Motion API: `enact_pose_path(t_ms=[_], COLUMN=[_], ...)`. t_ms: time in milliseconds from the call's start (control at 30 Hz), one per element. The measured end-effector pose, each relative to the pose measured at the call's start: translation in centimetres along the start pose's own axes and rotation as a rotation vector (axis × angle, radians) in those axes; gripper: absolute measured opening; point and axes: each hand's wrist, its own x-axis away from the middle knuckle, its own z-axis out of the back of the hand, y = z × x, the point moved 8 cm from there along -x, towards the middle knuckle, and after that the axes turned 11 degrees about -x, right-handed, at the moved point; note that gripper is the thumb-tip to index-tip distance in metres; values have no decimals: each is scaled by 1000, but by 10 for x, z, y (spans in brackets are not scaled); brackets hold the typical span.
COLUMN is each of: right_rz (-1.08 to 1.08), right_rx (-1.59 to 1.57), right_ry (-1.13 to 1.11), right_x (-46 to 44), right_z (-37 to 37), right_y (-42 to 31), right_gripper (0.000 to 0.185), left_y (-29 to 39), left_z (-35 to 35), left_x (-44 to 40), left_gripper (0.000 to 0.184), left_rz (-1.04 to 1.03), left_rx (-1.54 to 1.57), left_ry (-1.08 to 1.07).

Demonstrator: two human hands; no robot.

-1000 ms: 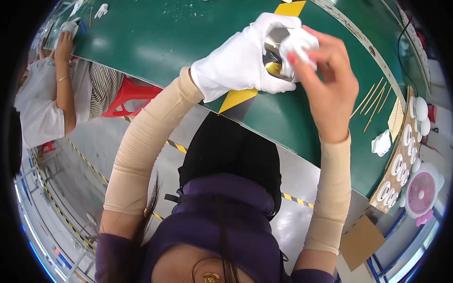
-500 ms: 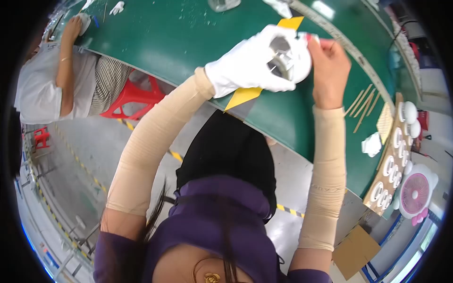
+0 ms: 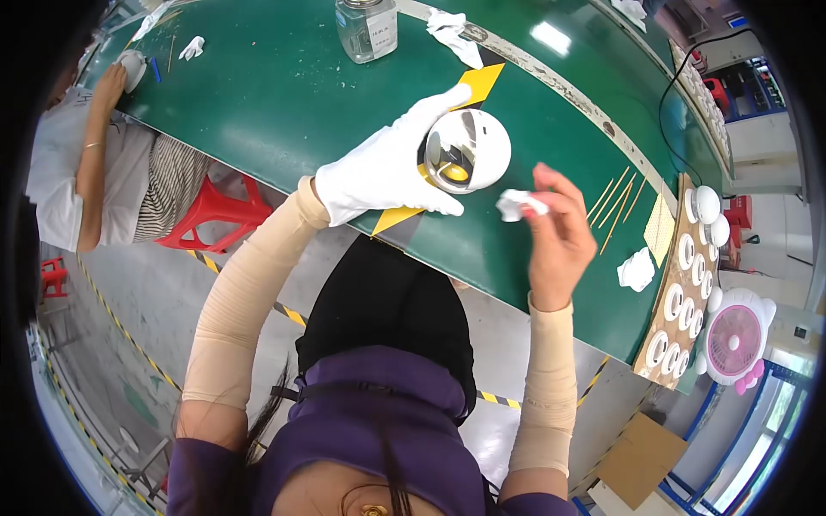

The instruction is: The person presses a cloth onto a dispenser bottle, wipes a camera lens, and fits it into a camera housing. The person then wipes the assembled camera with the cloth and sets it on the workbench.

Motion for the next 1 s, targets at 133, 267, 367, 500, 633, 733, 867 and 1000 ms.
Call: enact_pose_path(t_ms=[133, 267, 367, 500, 633, 733, 867, 1000], right_rz=[405, 348, 132, 216, 301, 97, -26, 318], right_rx=[368, 306, 228, 197, 308, 255, 176, 381], right_ry=[-277, -230, -109, -180, -199, -92, -73, -175], right_x=[-18, -22, -32, -30, -30, -39, -36, -23], right_z=[-62, -75, -67, -63, -71, -72, -64, -83], right_y=[-32, -17, -9, -13, -23, -17, -8, -29], right_gripper=[12, 14, 14, 15, 14, 14, 12, 14], left_y=[-4, -10, -13, -8, -9, -11, -11, -12], left_z=[-10, -12, -16, -14, -13, -17, -17, -13], left_x=[-12, -15, -16, -16, -17, -15, -14, -18], left_gripper=[102, 92, 89, 89, 88, 88, 84, 85], left_rz=[41, -10, 21, -31, -70, -5, -42, -113], left_rx=[-31, 54, 124, -13, -29, 52, 68, 11], left_ry=[-46, -9, 3, 25, 48, 25, 85, 77])
